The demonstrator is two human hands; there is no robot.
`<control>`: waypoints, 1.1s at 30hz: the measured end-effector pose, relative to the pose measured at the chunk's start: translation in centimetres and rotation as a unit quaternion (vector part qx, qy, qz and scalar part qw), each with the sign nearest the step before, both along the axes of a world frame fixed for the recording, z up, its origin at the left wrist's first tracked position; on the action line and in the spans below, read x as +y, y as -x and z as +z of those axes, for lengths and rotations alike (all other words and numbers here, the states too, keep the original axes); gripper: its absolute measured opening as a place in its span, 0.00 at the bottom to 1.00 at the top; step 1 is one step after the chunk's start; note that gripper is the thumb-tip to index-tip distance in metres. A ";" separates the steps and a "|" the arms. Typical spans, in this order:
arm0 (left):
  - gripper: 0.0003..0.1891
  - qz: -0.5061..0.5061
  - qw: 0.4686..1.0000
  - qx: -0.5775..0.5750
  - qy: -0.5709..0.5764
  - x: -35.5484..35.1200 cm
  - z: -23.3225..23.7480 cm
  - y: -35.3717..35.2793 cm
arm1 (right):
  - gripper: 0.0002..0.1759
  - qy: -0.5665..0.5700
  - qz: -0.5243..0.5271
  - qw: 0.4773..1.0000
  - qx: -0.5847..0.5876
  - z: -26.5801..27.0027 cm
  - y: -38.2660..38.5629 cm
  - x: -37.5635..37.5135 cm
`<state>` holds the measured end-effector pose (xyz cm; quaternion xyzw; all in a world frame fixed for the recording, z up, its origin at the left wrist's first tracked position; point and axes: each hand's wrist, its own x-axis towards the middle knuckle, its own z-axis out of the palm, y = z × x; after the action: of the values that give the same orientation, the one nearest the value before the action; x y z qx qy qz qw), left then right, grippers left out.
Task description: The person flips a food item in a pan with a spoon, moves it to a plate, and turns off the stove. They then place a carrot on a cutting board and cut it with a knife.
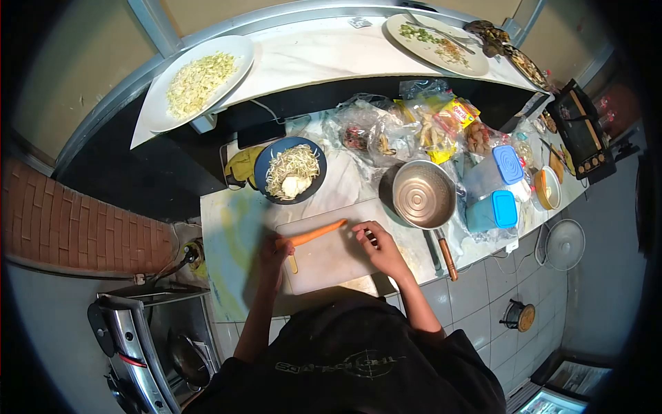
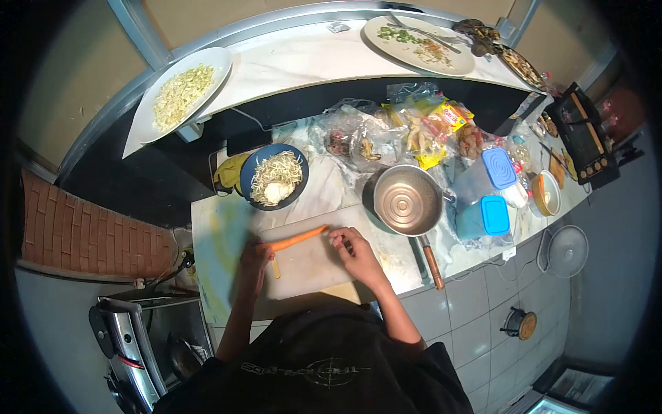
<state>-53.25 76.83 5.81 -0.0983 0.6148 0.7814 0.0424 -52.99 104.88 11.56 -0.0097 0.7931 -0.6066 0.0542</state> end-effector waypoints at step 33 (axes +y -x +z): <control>0.12 -0.191 0.860 0.296 0.369 -1.9 -1.3 2.2 | 0.18 -0.294 0.033 0.951 0.093 3.4 1.4 -2.6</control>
<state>-55.45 74.95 4.47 0.2487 0.8483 0.4663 -0.0328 -54.40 102.24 14.96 -0.0755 0.9372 -0.3405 0.0007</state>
